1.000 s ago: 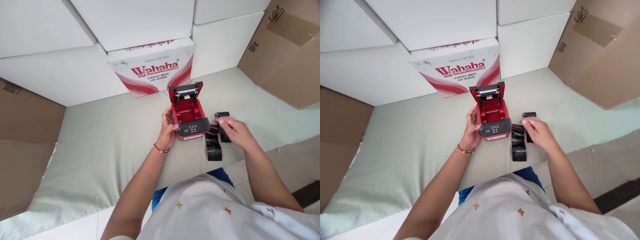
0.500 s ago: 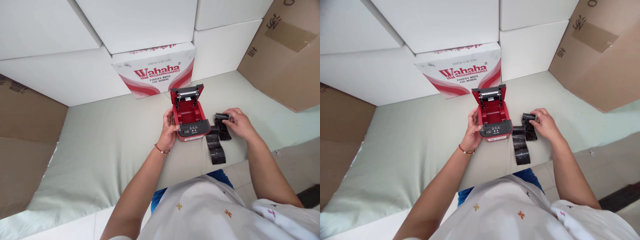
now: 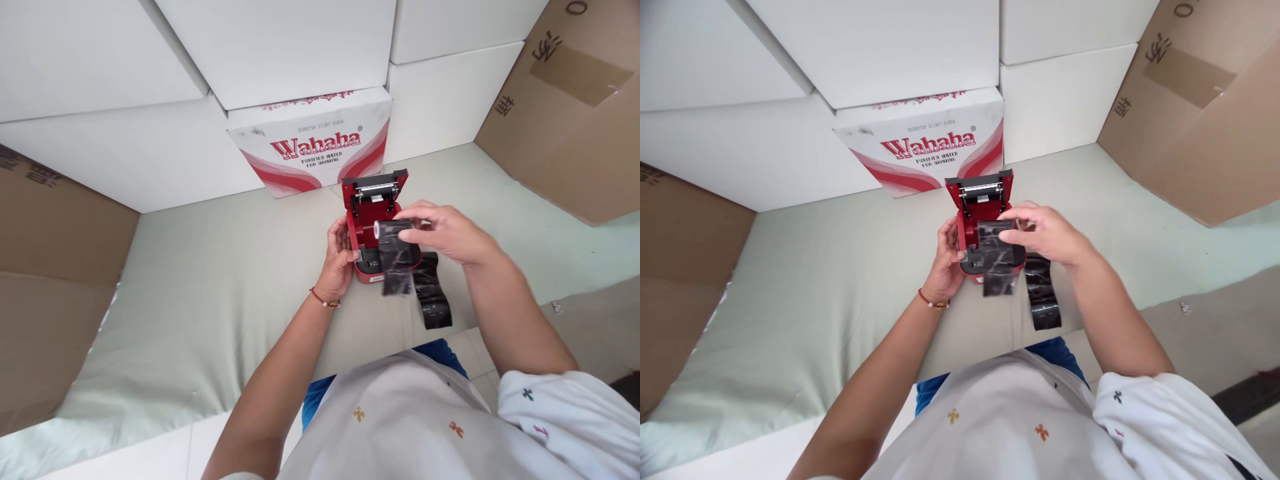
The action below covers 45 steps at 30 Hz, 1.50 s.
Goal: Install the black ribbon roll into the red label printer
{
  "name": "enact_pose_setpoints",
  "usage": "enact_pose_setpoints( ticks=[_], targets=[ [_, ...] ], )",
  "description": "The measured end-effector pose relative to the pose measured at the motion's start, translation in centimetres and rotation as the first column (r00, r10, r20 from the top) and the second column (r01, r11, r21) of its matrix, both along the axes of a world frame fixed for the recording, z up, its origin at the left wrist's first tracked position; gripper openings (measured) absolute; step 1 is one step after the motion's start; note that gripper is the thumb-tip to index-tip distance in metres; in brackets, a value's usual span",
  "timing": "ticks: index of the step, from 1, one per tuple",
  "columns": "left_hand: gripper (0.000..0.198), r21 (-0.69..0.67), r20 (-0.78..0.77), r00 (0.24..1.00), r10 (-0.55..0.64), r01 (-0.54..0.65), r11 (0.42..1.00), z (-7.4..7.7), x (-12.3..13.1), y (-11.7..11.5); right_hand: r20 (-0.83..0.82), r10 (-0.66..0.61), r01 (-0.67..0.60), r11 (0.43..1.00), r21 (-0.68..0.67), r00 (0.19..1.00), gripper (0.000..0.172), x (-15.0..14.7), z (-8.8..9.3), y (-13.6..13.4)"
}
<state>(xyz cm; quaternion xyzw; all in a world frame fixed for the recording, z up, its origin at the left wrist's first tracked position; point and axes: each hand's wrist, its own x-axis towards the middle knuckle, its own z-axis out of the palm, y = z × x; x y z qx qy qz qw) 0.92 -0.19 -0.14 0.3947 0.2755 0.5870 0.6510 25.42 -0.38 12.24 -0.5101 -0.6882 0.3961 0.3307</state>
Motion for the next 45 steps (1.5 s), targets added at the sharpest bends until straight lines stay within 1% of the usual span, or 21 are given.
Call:
enact_pose_setpoints(
  ticks=[3, 6, 10, 14, 17, 21, 24, 26, 28, 31, 33, 34, 35, 36, 37, 38, 39, 40, 42, 43, 45],
  targets=[
    [0.087, 0.008, 0.003, 1.000, 0.006, -0.006, 1.000, -0.1, 0.0, 0.0, 0.175, -0.067, 0.044, 0.990, 0.136, 0.982, 0.035, -2.4, -2.4, 1.9],
    [0.087, 0.009, 0.006, 1.000, -0.006, 0.006, 1.000, -0.2, 0.1, -0.1, 0.302, -0.157, 0.082, 0.965, 0.247, 0.940, 0.035, -3.2, -3.7, 3.1],
    [0.088, 0.012, 0.011, 1.000, -0.010, 0.010, 1.000, -0.2, 0.2, 0.0, 0.401, -0.218, 0.084, 0.942, 0.325, 0.890, 0.037, -3.3, -4.2, 4.4],
    [0.086, 0.014, 0.011, 1.000, -0.003, 0.003, 1.000, -0.1, 0.3, 0.0, 0.448, -0.180, 0.033, 0.948, 0.317, 0.876, 0.046, -3.5, -3.9, 4.8],
    [0.085, 0.012, 0.006, 1.000, -0.008, 0.008, 1.000, 0.1, 0.3, -0.1, 0.419, -0.150, -0.013, 0.932, 0.362, 0.895, 0.034, -3.5, -2.8, 2.9],
    [0.084, 0.009, 0.015, 1.000, -0.004, 0.004, 1.000, 0.3, 0.2, -0.3, 0.325, -0.005, -0.184, 0.816, 0.548, 0.946, 0.022, -3.2, -1.4, -2.1],
    [0.083, 0.018, 0.001, 1.000, 0.004, -0.004, 1.000, 0.3, 0.2, -0.3, 0.350, 0.071, -0.274, 0.769, 0.578, 0.934, 0.024, -2.5, -1.6, -5.4],
    [0.082, 0.024, -0.019, 1.000, 0.012, -0.012, 1.000, 0.3, 0.2, -0.3, 0.355, 0.035, -0.256, 0.759, 0.598, 0.934, 0.030, -1.9, -2.4, -6.8],
    [0.080, 0.030, -0.040, 0.999, 0.035, -0.033, 0.999, 0.2, 0.2, -0.3, 0.336, -0.040, -0.196, 0.746, 0.637, 0.941, 0.034, -1.4, -3.3, -7.6],
    [0.068, 0.054, -0.116, 0.985, 0.124, -0.118, 0.992, 0.2, 0.3, -0.9, 0.286, -0.123, -0.108, 0.734, 0.671, 0.950, 0.039, -0.9, -4.6, -8.1],
    [0.054, 0.129, -0.235, 0.935, 0.264, -0.240, 0.962, 0.4, 0.1, -1.7, 0.256, -0.131, -0.073, 0.750, 0.657, 0.958, 0.041, -0.9, -5.2, -8.3],
    [0.047, 0.208, -0.309, 0.877, 0.368, -0.315, 0.926, 0.7, 0.0, -2.2, 0.243, -0.131, -0.058, 0.764, 0.643, 0.961, 0.041, -1.0, -5.4, -8.3],
    [0.038, 0.323, -0.376, 0.786, 0.490, -0.384, 0.865, 1.0, -0.1, -2.8, 0.232, -0.133, -0.044, 0.777, 0.628, 0.964, 0.041, -1.1, -5.5, -8.3],
    [0.030, 0.468, -0.415, 0.668, 0.618, -0.426, 0.774, 1.3, -0.2, -3.4, 0.223, -0.136, -0.031, 0.789, 0.613, 0.965, 0.041, -1.1, -5.7, -8.3],
    [0.025, 0.609, -0.420, 0.553, 0.719, -0.416, 0.676, 1.7, -0.2, -4.0, 0.219, -0.138, -0.022, 0.799, 0.601, 0.966, 0.041, -1.2, -5.8, -8.3],
    [0.023, 0.724, -0.405, 0.469, 0.785, -0.359, 0.588, 2.0, -0.2, -4.7, 0.216, -0.139, -0.017, 0.805, 0.592, 0.966, 0.041, -1.2, -5.9, -8.3],
    [0.025, 0.809, -0.393, 0.416, 0.820, -0.269, 0.524, 2.3, 0.0, -5.3, 0.215, -0.138, -0.016, 0.808, 0.589, 0.967, 0.041, -1.2, -5.9, -8.3],
    [0.029, 0.861, -0.393, 0.387, 0.834, -0.164, 0.481, 2.5, 0.4, -5.9, 0.216, -0.134, -0.019, 0.808, 0.589, 0.967, 0.041, -1.2, -6.0, -8.2],
    [0.043, 0.881, -0.450, 0.353, 0.820, 0.027, 0.472, 2.6, 1.3, -6.9, 0.217, -0.127, -0.028, 0.803, 0.596, 0.968, 0.040, -1.2, -6.1, -8.2],
    [0.048, 0.864, -0.493, 0.337, 0.802, 0.082, 0.497, 2.5, 1.8, -7.4, 0.216, -0.125, -0.030, 0.801, 0.598, 0.968, 0.040, -1.2, -6.1, -8.2],
    [0.052, 0.820, -0.569, 0.296, 0.767, 0.134, 0.557, 2.3, 2.6, -8.1, 0.208, -0.119, -0.028, 0.804, 0.594, 0.971, 0.038, -1.0, -5.9, -8.2]
  ],
)
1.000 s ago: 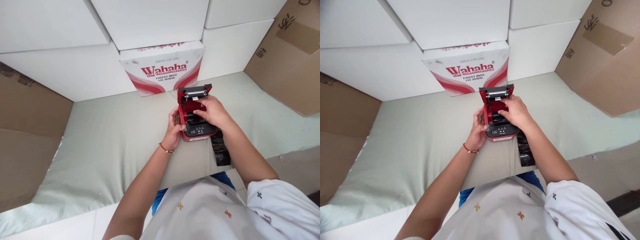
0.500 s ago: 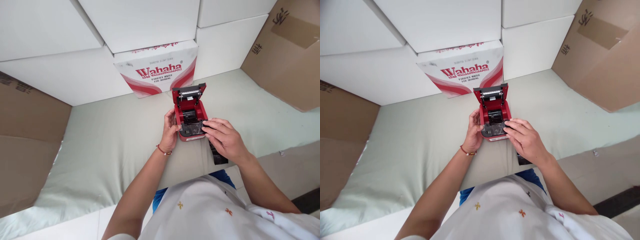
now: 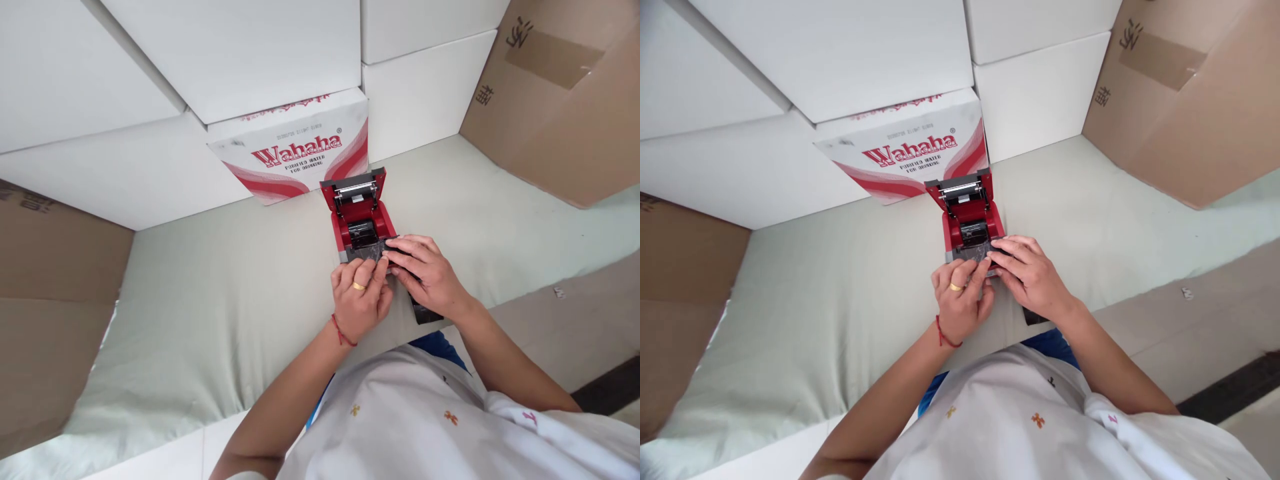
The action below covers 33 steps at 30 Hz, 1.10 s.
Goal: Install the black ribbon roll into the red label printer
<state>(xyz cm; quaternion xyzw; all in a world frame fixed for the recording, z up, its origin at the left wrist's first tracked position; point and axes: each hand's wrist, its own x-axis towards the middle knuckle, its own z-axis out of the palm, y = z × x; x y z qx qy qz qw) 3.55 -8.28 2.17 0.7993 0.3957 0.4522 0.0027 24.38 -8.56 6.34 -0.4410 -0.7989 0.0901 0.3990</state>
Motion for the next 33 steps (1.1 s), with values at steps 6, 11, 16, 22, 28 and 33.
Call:
enact_pose_setpoints(
  ticks=[6, 11, 16, 22, 28, 33],
  targets=[
    [0.053, -0.026, 0.004, 0.999, 0.032, -0.032, 0.999, -1.1, 0.4, -0.5, -0.080, 0.064, -0.071, 0.994, -0.088, 0.995, 0.028, 0.8, 3.1, 1.9],
    [0.046, -0.124, 0.044, 0.999, 0.015, -0.010, 0.992, -1.8, 0.4, -0.2, 0.020, -0.101, 0.101, 0.995, 0.012, 0.995, 0.045, 0.4, 6.7, 8.2],
    [0.046, 0.108, 0.018, 0.996, 0.082, -0.083, 0.991, -1.7, 0.8, 0.2, 0.206, -0.008, 0.014, 0.999, -0.031, 0.979, 0.055, -1.3, 7.4, 12.9],
    [0.040, 0.042, 0.068, 0.995, 0.067, -0.070, 0.997, -1.8, 1.0, 0.1, 0.377, -0.030, 0.070, 0.993, -0.094, 0.926, 0.040, -2.1, 8.5, 9.1],
    [0.046, -0.044, 0.066, 0.998, 0.026, -0.023, 0.999, -1.9, 0.8, -0.3, 0.757, 0.022, 0.219, 0.951, -0.217, 0.653, 0.025, -3.2, 10.0, 5.7],
    [0.043, -0.084, 0.082, 0.996, 0.028, -0.022, 0.996, -2.2, 0.9, -0.3, 0.810, 0.078, 0.213, 0.946, -0.244, 0.581, 0.018, -4.4, 10.6, 5.7]
  ],
)
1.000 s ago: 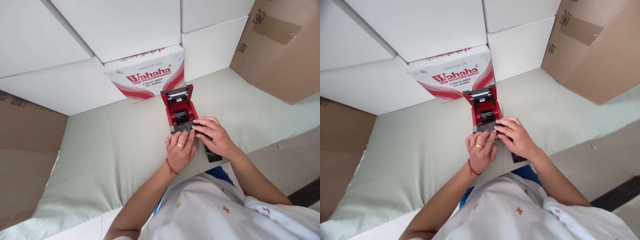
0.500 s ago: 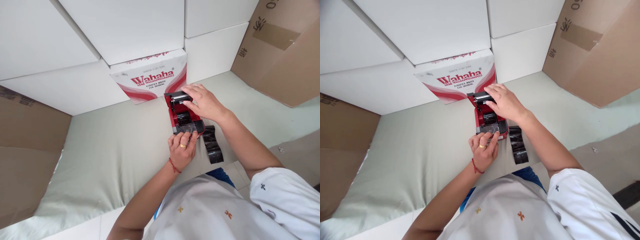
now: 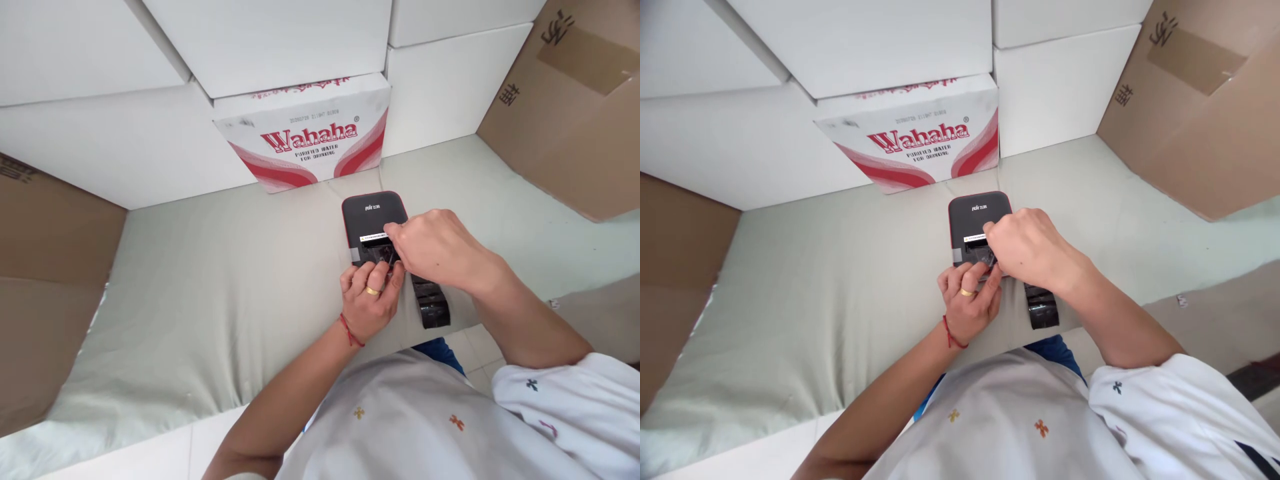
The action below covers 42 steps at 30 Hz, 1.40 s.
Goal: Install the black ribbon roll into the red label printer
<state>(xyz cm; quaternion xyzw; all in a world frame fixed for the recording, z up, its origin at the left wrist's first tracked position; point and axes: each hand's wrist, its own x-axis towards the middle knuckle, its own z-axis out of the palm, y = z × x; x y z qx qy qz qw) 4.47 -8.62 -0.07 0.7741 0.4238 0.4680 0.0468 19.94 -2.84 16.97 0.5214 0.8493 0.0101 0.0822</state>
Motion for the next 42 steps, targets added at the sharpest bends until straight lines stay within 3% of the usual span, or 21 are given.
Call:
enact_pose_setpoints(
  ticks=[6, 10, 13, 17, 20, 22, 25, 28, 32, 38, 42],
  targets=[
    [0.041, 0.148, -0.033, 0.997, 0.069, -0.063, 0.987, 0.7, 0.4, 0.3, 0.003, -0.007, 0.007, 1.000, 0.022, 1.000, 0.022, 0.3, -0.6, -0.3],
    [0.036, 0.135, -0.007, 1.000, -0.002, 0.003, 0.991, 1.8, -0.4, 0.5, -0.310, -0.027, 0.083, 0.982, 0.167, 0.950, 0.036, 1.7, -3.7, -1.5],
    [0.034, 0.044, 0.163, 0.984, -0.073, 0.067, 0.997, 2.7, -1.8, 1.2, -0.570, 0.094, 0.067, 0.964, 0.256, 0.816, 0.038, 2.3, -6.2, -3.2],
    [0.032, -0.291, 0.499, 0.849, 0.173, -0.023, 0.956, 2.9, -3.6, 3.6, -0.712, 0.227, 0.008, 0.950, 0.311, 0.664, 0.033, 2.4, -8.3, -5.3],
    [0.051, -0.446, 0.703, 0.690, 0.172, 0.240, 0.862, 2.2, -4.2, 5.6, -0.742, 0.290, 0.011, 0.928, 0.372, 0.605, 0.034, 2.5, -9.1, -6.1],
    [0.061, -0.439, 0.791, 0.597, 0.134, 0.401, 0.804, 1.7, -4.1, 6.4, -0.743, 0.329, 0.013, 0.910, 0.414, 0.583, 0.036, 2.7, -9.4, -6.3],
    [0.076, -0.370, 0.854, 0.517, 0.049, 0.540, 0.756, 1.2, -4.0, 7.1, -0.735, 0.377, 0.026, 0.881, 0.472, 0.564, 0.039, 2.9, -10.0, -6.2],
    [0.093, -0.326, 0.896, 0.444, 0.013, 0.637, 0.699, 1.1, -4.0, 7.5, -0.723, 0.412, 0.038, 0.855, 0.517, 0.555, 0.038, 3.0, -10.4, -6.2],
    [0.106, -0.315, 0.936, 0.345, 0.071, 0.732, 0.604, 0.8, -4.2, 7.8, -0.729, 0.419, 0.032, 0.856, 0.516, 0.541, 0.036, 3.2, -10.8, -6.3],
    [0.101, -0.302, 0.946, 0.311, 0.094, 0.737, 0.605, 0.4, -4.0, 7.6, -0.724, 0.439, 0.002, 0.854, 0.520, 0.532, 0.026, 3.4, -10.0, -5.9],
    [0.084, -0.304, 0.940, 0.335, 0.069, 0.724, 0.619, 0.2, -3.5, 7.5, -0.754, 0.361, -0.047, 0.914, 0.403, 0.549, 0.014, 3.6, -7.0, -4.0]
  ],
)
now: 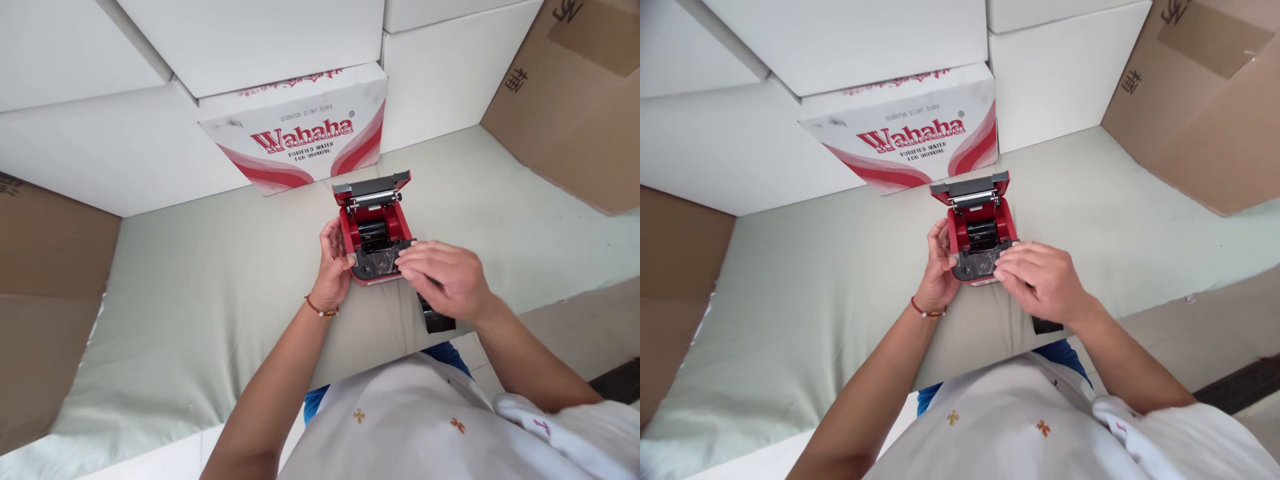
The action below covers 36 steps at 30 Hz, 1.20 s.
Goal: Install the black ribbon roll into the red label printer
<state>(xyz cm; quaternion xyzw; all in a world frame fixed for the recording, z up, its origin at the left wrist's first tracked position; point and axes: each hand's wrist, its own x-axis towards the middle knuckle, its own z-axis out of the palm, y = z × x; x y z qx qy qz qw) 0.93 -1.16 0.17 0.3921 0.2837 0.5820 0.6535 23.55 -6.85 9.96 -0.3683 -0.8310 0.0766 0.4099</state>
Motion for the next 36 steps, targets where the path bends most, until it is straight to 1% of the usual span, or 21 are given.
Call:
enact_pose_setpoints(
  ticks=[2, 4, 5, 6, 7, 9, 11, 13, 16, 18, 19, 21, 23, 25, 26, 28, 30, 31, 33, 35, 36],
  targets=[
    [0.081, 0.020, -0.001, 1.000, 0.020, -0.020, 1.000, 0.0, 0.2, 0.0, 0.054, -0.014, 0.023, 0.984, -0.175, 0.998, 0.023, -0.1, 2.1, 1.8],
    [0.080, 0.024, 0.006, 0.999, 0.034, -0.034, 0.999, 0.0, 0.4, 0.0, 0.187, -0.030, 0.092, 0.939, -0.332, 0.982, 0.026, -0.8, 4.0, 4.0],
    [0.080, 0.019, 0.010, 0.999, 0.035, -0.035, 0.999, 0.0, 0.4, 0.0, 0.290, -0.027, 0.141, 0.914, -0.380, 0.957, 0.025, -1.3, 4.8, 5.2],
    [0.080, 0.012, 0.015, 0.999, 0.033, -0.033, 0.999, 0.0, 0.4, 0.1, 0.409, -0.016, 0.197, 0.893, -0.404, 0.912, 0.024, -1.9, 5.3, 6.4],
    [0.081, 0.004, 0.019, 0.999, 0.032, -0.032, 0.999, 0.0, 0.4, 0.1, 0.530, 0.000, 0.255, 0.876, -0.409, 0.848, 0.024, -2.6, 5.7, 7.5],
    [0.080, -0.008, 0.023, 0.999, 0.036, -0.036, 0.999, 0.1, 0.4, 0.1, 0.726, 0.033, 0.365, 0.848, -0.384, 0.687, 0.027, -4.2, 5.8, 9.4],
    [0.080, -0.015, 0.015, 0.999, 0.046, -0.045, 0.999, 0.1, 0.4, 0.2, 0.826, 0.061, 0.426, 0.834, -0.351, 0.560, 0.030, -5.7, 5.4, 10.7],
    [0.079, -0.019, 0.006, 0.999, 0.052, -0.052, 0.998, 0.1, 0.5, 0.2, 0.868, 0.080, 0.457, 0.824, -0.334, 0.490, 0.030, -6.7, 4.8, 11.3],
    [0.080, -0.020, 0.004, 0.999, 0.042, -0.042, 0.999, 0.2, 0.5, 0.3, 0.882, 0.081, 0.491, 0.805, -0.333, 0.465, 0.031, -7.2, 4.3, 11.4],
    [0.080, -0.020, 0.011, 0.999, 0.037, -0.037, 0.999, 0.2, 0.5, 0.3, 0.874, 0.056, 0.506, 0.796, -0.332, 0.483, 0.030, -6.8, 4.3, 10.8],
    [0.079, -0.020, 0.015, 0.999, 0.034, -0.033, 0.999, 0.2, 0.6, 0.3, 0.859, 0.035, 0.503, 0.798, -0.332, 0.511, 0.030, -6.3, 4.5, 10.4],
    [0.079, -0.019, 0.020, 0.999, 0.030, -0.029, 0.999, 0.3, 0.6, 0.3, 0.787, -0.005, 0.451, 0.821, -0.349, 0.617, 0.033, -5.1, 5.2, 9.0],
    [0.080, -0.017, 0.017, 0.999, 0.028, -0.028, 0.999, 0.3, 0.6, 0.2, 0.632, -0.011, 0.337, 0.853, -0.398, 0.774, 0.035, -3.2, 6.2, 7.2],
    [0.079, -0.021, 0.013, 0.999, 0.030, -0.030, 0.999, 0.3, 0.6, 0.2, 0.423, -0.008, 0.229, 0.851, -0.473, 0.906, 0.038, -0.7, 7.1, 5.4],
    [0.079, -0.025, 0.011, 1.000, 0.029, -0.029, 0.999, 0.3, 0.5, 0.2, 0.324, -0.033, 0.204, 0.835, -0.511, 0.945, 0.040, 0.7, 7.4, 4.5],
    [0.078, -0.031, 0.011, 1.000, 0.026, -0.026, 0.999, 0.4, 0.5, 0.3, 0.190, -0.144, 0.228, 0.792, -0.567, 0.971, 0.044, 3.9, 7.5, 3.3],
    [0.077, -0.031, 0.017, 0.999, 0.029, -0.028, 0.999, 0.4, 0.4, 0.3, 0.163, -0.245, 0.293, 0.732, -0.615, 0.956, 0.045, 7.3, 6.6, 2.6],
    [0.077, -0.030, 0.021, 0.999, 0.031, -0.031, 0.999, 0.4, 0.4, 0.3, 0.190, -0.263, 0.322, 0.693, -0.645, 0.946, 0.045, 9.0, 5.7, 2.5],
    [0.075, -0.034, 0.029, 0.999, 0.034, -0.033, 0.999, 0.3, 0.4, 0.4, 0.270, -0.217, 0.345, 0.627, -0.699, 0.938, 0.045, 12.0, 3.6, 2.6],
    [0.073, -0.035, 0.034, 0.999, 0.035, -0.034, 0.999, 0.3, 0.4, 0.5, 0.327, -0.165, 0.358, 0.607, -0.709, 0.930, 0.042, 14.0, 1.1, 2.8],
    [0.073, -0.031, 0.033, 0.999, 0.034, -0.033, 0.999, 0.2, 0.4, 0.5, 0.351, -0.172, 0.379, 0.611, -0.695, 0.920, 0.040, 14.5, 0.1, 2.8]
  ],
)
